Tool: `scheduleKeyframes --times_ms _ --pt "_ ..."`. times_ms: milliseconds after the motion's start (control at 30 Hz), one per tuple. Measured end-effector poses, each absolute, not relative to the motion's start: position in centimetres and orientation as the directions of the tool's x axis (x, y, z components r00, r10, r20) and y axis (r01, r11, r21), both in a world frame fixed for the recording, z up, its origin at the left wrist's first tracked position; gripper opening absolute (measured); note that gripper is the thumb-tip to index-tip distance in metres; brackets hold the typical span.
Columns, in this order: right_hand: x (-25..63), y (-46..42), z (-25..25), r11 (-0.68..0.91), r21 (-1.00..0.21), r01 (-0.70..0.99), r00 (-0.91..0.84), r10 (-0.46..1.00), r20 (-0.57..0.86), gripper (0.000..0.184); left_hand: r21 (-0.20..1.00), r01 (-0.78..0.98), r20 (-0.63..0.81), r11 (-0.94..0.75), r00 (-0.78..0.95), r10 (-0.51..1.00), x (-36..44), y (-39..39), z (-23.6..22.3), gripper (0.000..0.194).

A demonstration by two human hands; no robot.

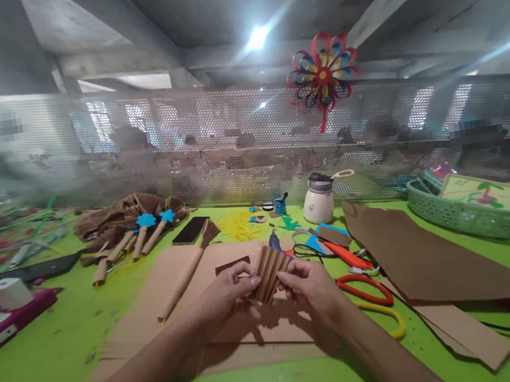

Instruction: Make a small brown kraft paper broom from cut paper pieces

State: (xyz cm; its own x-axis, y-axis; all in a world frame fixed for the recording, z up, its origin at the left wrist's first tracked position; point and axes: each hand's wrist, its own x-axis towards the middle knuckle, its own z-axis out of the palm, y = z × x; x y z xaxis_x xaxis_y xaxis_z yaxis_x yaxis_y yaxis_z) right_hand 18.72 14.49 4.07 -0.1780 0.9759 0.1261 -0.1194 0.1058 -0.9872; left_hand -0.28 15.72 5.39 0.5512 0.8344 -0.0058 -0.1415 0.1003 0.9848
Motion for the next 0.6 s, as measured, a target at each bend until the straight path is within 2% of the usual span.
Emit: scheduleKeyframes --times_ms 333,600 --pt "18.61 14.66 3.28 0.12 -0.991 -0.057 -0.205 0.97 0.129 0.026 0.976 -0.193 0.006 0.102 0.491 0.871 -0.01 15.73 5.14 0.033" --pt "18.64 14.39 3.3 0.09 -0.992 -0.086 -0.19 0.976 0.106 0.023 0.999 -0.032 0.031 -0.02 0.416 0.909 -0.04 15.88 5.26 0.024"
